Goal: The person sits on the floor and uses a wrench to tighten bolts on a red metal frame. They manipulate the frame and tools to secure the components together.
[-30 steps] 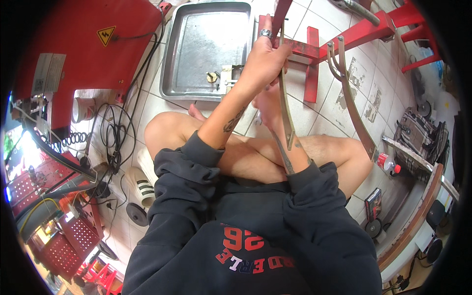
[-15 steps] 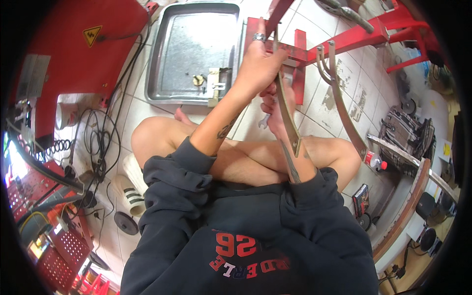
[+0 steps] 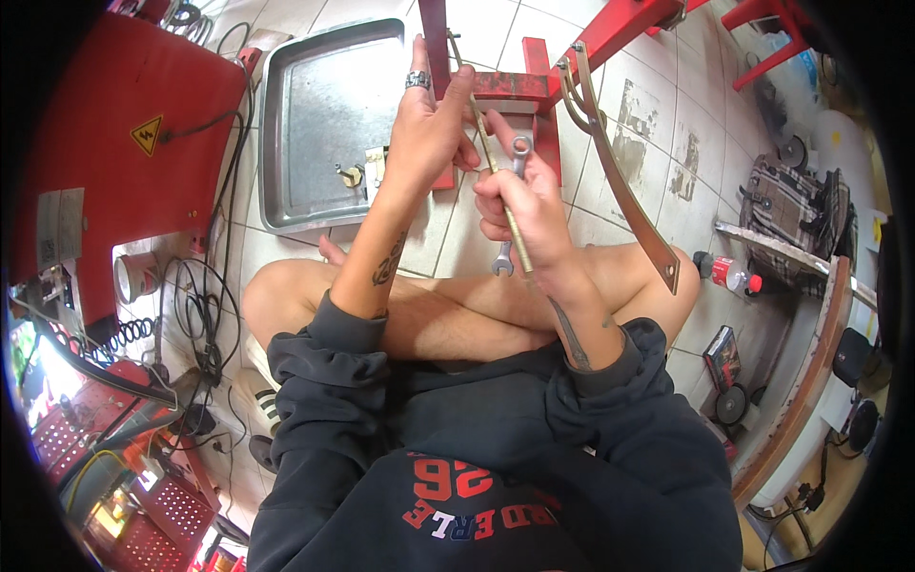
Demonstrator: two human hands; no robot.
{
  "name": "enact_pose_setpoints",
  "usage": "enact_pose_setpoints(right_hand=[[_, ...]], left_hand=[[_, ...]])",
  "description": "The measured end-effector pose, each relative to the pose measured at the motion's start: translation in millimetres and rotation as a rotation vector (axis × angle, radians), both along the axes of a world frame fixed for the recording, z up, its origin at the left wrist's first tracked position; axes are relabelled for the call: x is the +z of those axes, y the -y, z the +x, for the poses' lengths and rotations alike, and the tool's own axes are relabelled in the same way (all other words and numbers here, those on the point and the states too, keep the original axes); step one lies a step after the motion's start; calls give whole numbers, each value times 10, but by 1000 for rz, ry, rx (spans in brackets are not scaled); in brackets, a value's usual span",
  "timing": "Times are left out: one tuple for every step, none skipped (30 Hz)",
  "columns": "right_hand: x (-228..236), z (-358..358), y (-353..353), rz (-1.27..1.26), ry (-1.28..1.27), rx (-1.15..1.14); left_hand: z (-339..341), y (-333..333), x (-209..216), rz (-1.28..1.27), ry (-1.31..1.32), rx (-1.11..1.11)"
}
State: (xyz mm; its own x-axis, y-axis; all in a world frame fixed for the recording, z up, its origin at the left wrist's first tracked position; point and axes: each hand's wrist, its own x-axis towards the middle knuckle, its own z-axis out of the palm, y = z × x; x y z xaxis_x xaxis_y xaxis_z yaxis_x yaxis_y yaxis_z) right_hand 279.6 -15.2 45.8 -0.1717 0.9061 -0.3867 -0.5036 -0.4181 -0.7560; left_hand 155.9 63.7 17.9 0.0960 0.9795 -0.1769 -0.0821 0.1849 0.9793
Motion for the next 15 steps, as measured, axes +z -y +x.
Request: enact_pose_setpoints(right_hand=[[-1,11,-6,11,20,17],[-5,20,-15,22,39,34],[-10,27,-21,32,58,52],[-13,35,-15,14,21,53],[-15,40,-5,-5,-17,55],[-18,46,1,-23,-54,57],[-18,67,-1,-43,-111,74],[-20,94,-7,-62,-167,90],[-21,113,-9,-81,-224,107],[-32,113,-4,-78,-178,103],[-52,91,5,-76,-131,100],[-63,59,12,-74,-85,97],[-57,3,20,-70,-120,81],[-33,-73,47,-66,-154,59],[-14,-156,84,-63,-188,38]], left_hand=[[-12,-12,-23,27,-51,13],[-33,-29,-32,37,-47,21],[-54,-48,-39,47,-45,30],[-56,-38,-12,64,-44,48],[-58,-35,1,82,-42,67],[-60,-51,-56,114,-19,81],[-53,-60,-75,122,-29,93],[-46,-67,-87,131,-40,104],[-40,-70,-100,139,-50,116],[-33,-69,-112,153,-72,117],[-26,-66,-125,167,-95,119],[-21,-66,-132,181,-117,121],[-26,-72,-135,183,-126,129],[-20,-78,-133,184,-133,133],[-15,-80,-133,185,-140,137]])
